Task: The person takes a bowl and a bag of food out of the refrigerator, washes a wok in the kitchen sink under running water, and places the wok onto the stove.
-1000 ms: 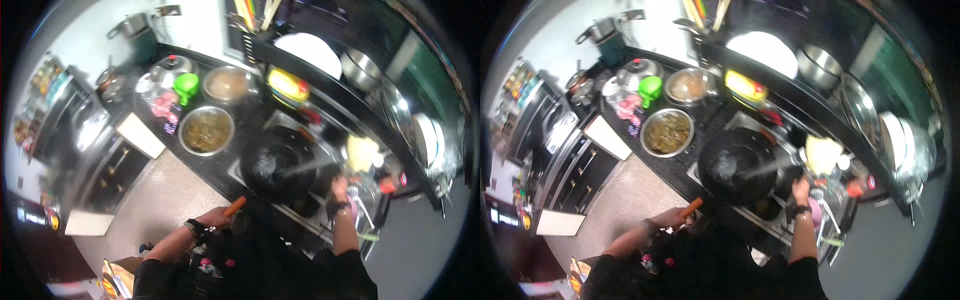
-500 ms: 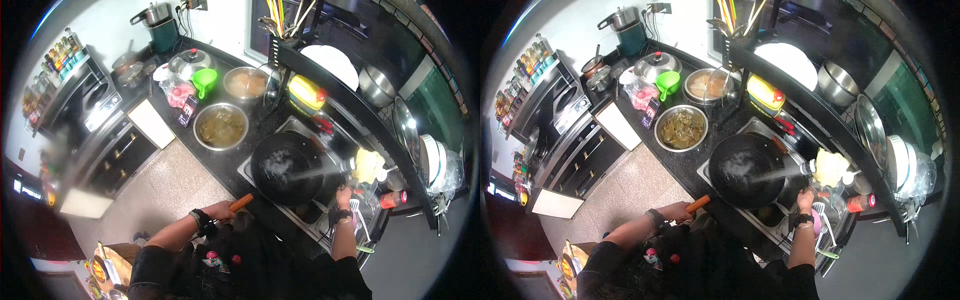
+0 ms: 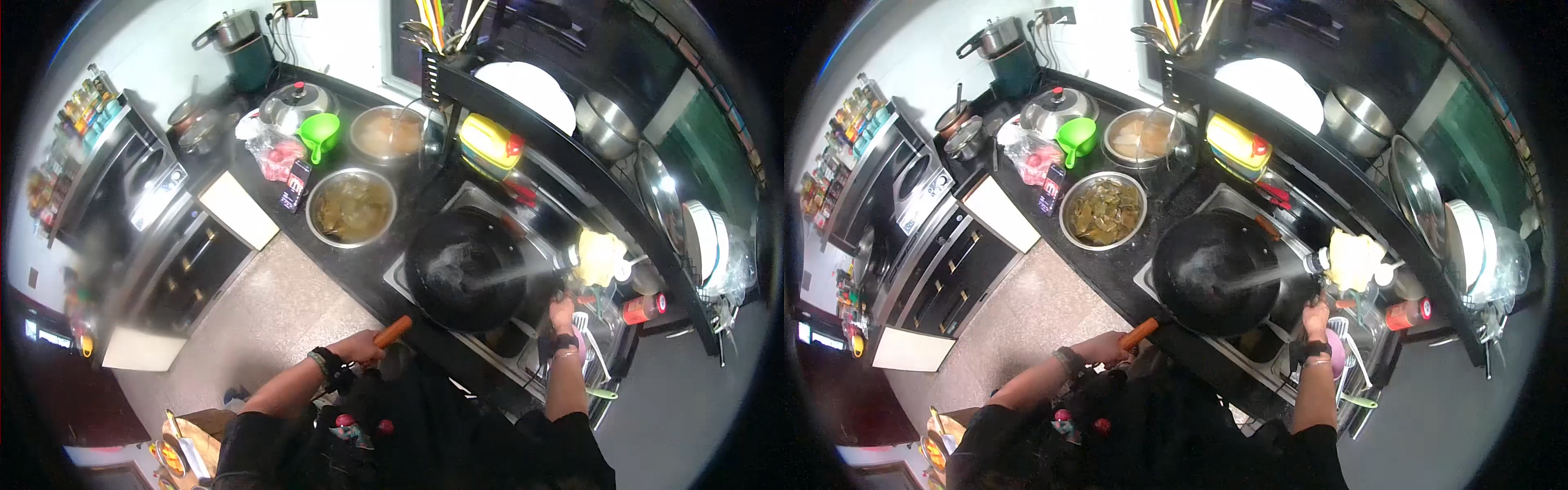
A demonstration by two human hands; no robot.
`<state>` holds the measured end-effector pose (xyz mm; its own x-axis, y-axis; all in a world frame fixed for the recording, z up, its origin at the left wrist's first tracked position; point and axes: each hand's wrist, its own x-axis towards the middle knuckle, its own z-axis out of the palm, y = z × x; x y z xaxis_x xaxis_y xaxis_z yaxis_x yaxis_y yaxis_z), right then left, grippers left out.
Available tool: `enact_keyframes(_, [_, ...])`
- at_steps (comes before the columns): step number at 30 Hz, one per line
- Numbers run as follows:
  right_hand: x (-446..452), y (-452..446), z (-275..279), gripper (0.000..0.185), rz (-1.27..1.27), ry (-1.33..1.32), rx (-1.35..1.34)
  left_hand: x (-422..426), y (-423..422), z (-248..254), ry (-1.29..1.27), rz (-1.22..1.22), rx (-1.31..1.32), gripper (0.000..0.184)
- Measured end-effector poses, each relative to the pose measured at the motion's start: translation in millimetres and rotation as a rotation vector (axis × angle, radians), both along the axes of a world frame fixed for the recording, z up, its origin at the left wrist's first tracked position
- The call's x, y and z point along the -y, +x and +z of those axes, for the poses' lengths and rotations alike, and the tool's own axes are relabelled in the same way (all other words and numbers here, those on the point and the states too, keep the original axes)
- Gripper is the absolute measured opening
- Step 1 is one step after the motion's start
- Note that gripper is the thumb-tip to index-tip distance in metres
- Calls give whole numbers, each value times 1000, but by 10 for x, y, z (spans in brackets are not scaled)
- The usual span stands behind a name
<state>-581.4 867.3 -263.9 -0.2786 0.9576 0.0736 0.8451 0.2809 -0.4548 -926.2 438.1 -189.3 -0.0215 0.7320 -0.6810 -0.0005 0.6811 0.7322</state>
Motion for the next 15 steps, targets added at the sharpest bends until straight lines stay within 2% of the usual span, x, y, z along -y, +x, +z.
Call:
enact_keyframes(1, [-4,41,-9,64,-16,-5,17,-21,21,69,-24,-2,-5,29])
enact_keyframes(3, [4,42,-9,64,-32,-8,3,-34,7,95,-19,-28,40,28])
enact_keyframes(5, [-33,13,18,65,-115,-137,78,-52,16,57,-31,-34,-19,27])
enact_keyframes(6, [-189,126,-309,62,-89,-22,130,-113,22,162,-34,-57,-4,27])
enact_keyframes(7, [78,-88,243,55,-213,-388,-212,-148,31,355,-63,-74,-50,26])
enact_keyframes(9, [-136,28,-148,49,-322,-589,-582,-142,32,385,-96,-101,-90,25])
enact_keyframes(13, [-40,-21,17,43,-341,-529,-678,-145,38,334,-19,-52,-88,19])
enact_keyframes(15, [-30,-24,67,36,-399,-659,-808,-120,13,299,-48,-10,-80,20])
